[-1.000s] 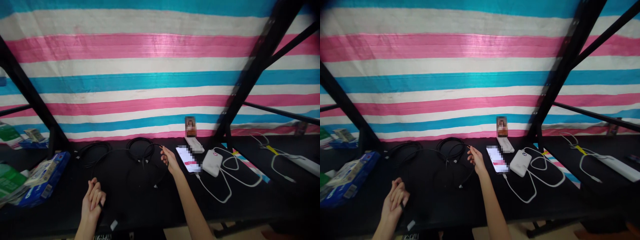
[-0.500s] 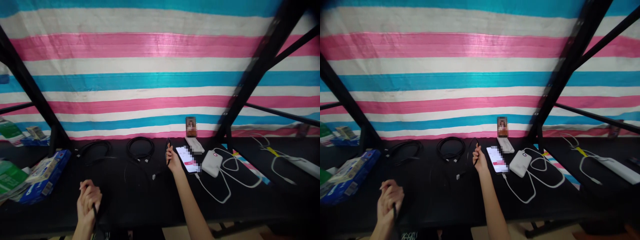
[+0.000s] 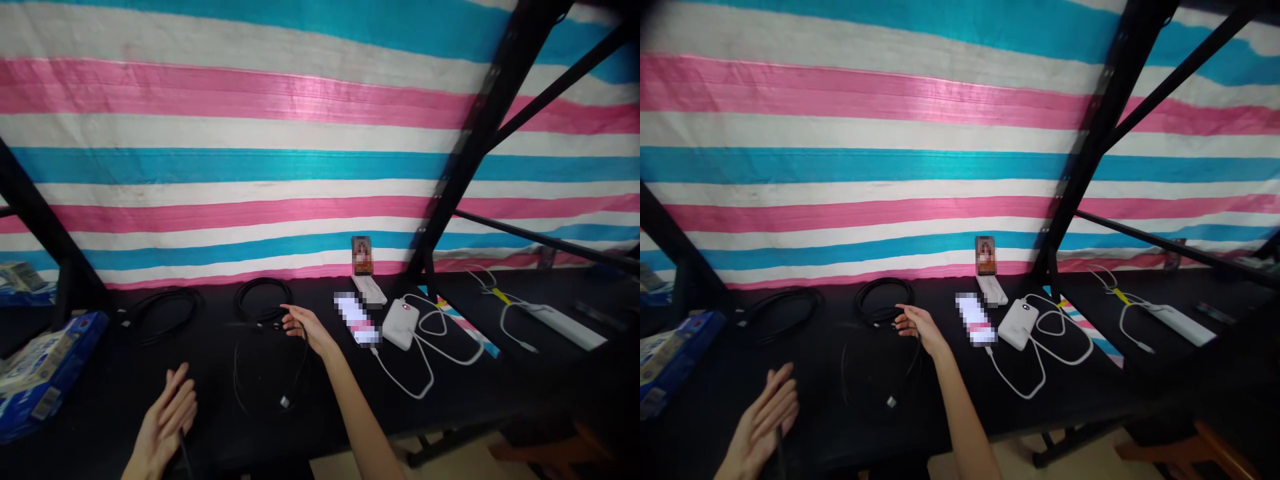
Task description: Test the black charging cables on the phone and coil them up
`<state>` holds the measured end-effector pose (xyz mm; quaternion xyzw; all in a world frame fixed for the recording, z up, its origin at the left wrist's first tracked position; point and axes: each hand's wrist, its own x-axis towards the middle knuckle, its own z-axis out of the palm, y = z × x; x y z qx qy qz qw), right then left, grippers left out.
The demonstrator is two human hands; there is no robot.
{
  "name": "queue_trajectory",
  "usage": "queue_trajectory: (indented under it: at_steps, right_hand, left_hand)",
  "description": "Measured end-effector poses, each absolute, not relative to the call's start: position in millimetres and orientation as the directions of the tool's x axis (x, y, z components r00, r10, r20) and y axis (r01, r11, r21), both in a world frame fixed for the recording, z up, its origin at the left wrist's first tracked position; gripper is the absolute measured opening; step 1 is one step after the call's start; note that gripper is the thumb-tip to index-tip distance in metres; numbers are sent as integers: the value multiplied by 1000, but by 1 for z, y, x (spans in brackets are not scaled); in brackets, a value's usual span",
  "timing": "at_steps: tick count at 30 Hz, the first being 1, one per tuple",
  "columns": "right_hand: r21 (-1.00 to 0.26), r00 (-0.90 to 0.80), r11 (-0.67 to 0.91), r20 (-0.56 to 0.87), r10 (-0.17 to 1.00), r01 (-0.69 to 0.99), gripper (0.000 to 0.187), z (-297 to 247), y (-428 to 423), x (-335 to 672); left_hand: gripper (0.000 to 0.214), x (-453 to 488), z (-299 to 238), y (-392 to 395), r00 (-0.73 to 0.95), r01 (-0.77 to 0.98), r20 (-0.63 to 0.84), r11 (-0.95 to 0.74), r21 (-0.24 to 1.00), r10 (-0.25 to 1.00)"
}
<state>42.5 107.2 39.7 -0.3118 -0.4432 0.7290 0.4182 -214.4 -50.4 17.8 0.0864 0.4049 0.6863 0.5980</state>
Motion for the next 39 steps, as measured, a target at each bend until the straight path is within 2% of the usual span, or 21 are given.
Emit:
queue_trajectory:
  at_steps: [3, 5, 7, 8, 10, 13, 15, 18, 20, 23, 27, 31, 34, 37, 39]
  right_hand:
    - [-962, -497, -162, -32, 867, -221, 41, 35, 102, 34]
    - [-979, -516, -95, 11, 856, -179, 42, 31, 100, 30]
    - [-980, -552, -105, 8, 834, -172, 42, 29, 100, 29]
    - [-975, -570, -140, -17, 821, -174, 45, 28, 100, 29]
    - [-954, -604, -247, -98, 791, -169, 56, 29, 102, 31]
    - [-907, -635, -378, -183, 750, -185, 71, 34, 106, 37]
    - [-894, -644, -402, -191, 741, -197, 75, 36, 106, 40]
    - [-949, -621, -276, -123, 774, -155, 60, 36, 103, 37]
    - [-981, -609, -142, -30, 792, -136, 58, 33, 100, 32]
    - [-986, -616, -54, 57, 786, -161, 63, 27, 96, 25]
    - [-977, -639, -85, 60, 767, -193, 66, 23, 94, 21]
    - [-973, -680, -167, -15, 733, -159, 69, 28, 89, 21]
    - [-979, -739, -167, -25, 673, -119, 56, 36, 84, 20]
    - [-949, -677, -156, 76, 732, -275, 32, 45, 81, 20]
    - [-877, -630, -205, 133, 766, -435, 28, 49, 81, 20]
  left_hand:
    - [20, -197, 18, -38, -234, -582, -261, 80, 809, 937]
    - [30, -183, 15, -28, -256, -290, -100, 22, 957, 961]
    - [37, -172, 10, -20, -330, 114, 71, -35, 993, 941]
    - [39, -167, 8, -17, -367, 315, 150, -29, 949, 918]
    - [42, -159, 2, -13, -397, 626, 270, 43, 779, 877]
    - [49, -151, -5, -9, -411, 826, 326, 197, 528, 851]
    - [47, -149, -6, -6, -418, 855, 317, 250, 454, 851]
    - [32, -155, -6, -2, -369, 872, 294, 220, 437, 882]
    - [25, -164, -6, 1, -312, 866, 321, 128, 484, 894]
    - [16, -176, -7, 2, -289, 745, 370, -35, 666, 883]
    - [21, -178, 1, -2, -334, 484, 288, -99, 870, 898]
    - [33, -167, 26, -9, -417, 326, 199, -59, 944, 887]
    - [39, -159, 54, -16, -503, 215, 203, -106, 971, 840]
    - [36, -154, 80, -21, -579, 203, 306, -230, 952, 756]
    - [37, -151, 91, -21, -559, 209, 369, -304, 929, 743]
